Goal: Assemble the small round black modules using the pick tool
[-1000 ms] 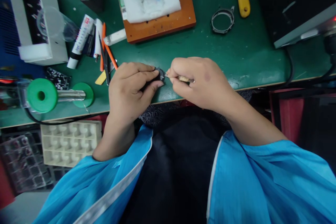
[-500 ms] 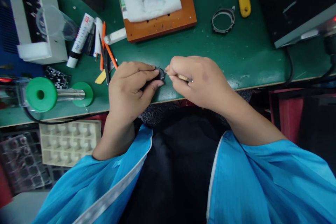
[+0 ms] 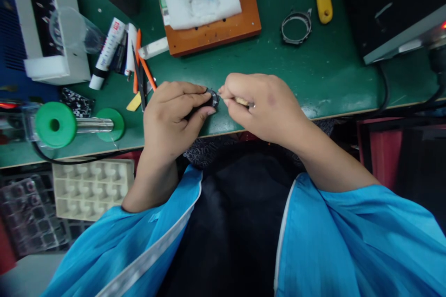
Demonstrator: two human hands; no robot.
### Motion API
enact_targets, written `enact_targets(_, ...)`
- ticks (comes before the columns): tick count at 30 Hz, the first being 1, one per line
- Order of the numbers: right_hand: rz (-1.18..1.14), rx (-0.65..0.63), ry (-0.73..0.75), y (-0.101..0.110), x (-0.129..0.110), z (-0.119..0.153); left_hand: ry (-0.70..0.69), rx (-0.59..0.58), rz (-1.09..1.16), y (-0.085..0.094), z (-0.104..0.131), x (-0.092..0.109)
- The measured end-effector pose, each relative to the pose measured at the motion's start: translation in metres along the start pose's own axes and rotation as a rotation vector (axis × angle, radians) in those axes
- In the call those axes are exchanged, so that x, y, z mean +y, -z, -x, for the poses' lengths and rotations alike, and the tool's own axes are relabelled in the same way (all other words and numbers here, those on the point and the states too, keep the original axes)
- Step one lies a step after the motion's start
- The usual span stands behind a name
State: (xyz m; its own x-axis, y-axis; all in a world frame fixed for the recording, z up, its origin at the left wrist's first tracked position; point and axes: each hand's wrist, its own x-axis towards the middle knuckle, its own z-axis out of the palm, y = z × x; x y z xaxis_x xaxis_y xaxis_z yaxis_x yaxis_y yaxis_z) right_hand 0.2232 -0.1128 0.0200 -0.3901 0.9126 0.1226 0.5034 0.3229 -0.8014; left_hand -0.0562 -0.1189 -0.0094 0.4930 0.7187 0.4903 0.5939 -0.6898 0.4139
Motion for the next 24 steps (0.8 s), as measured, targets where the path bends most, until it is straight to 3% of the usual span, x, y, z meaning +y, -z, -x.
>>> enact_targets(24,0.028,-0.045,-0.011,0.0021,0.0011,0.0044,0.033,0.0,0.03,0.0003,0.0004,0.0006)
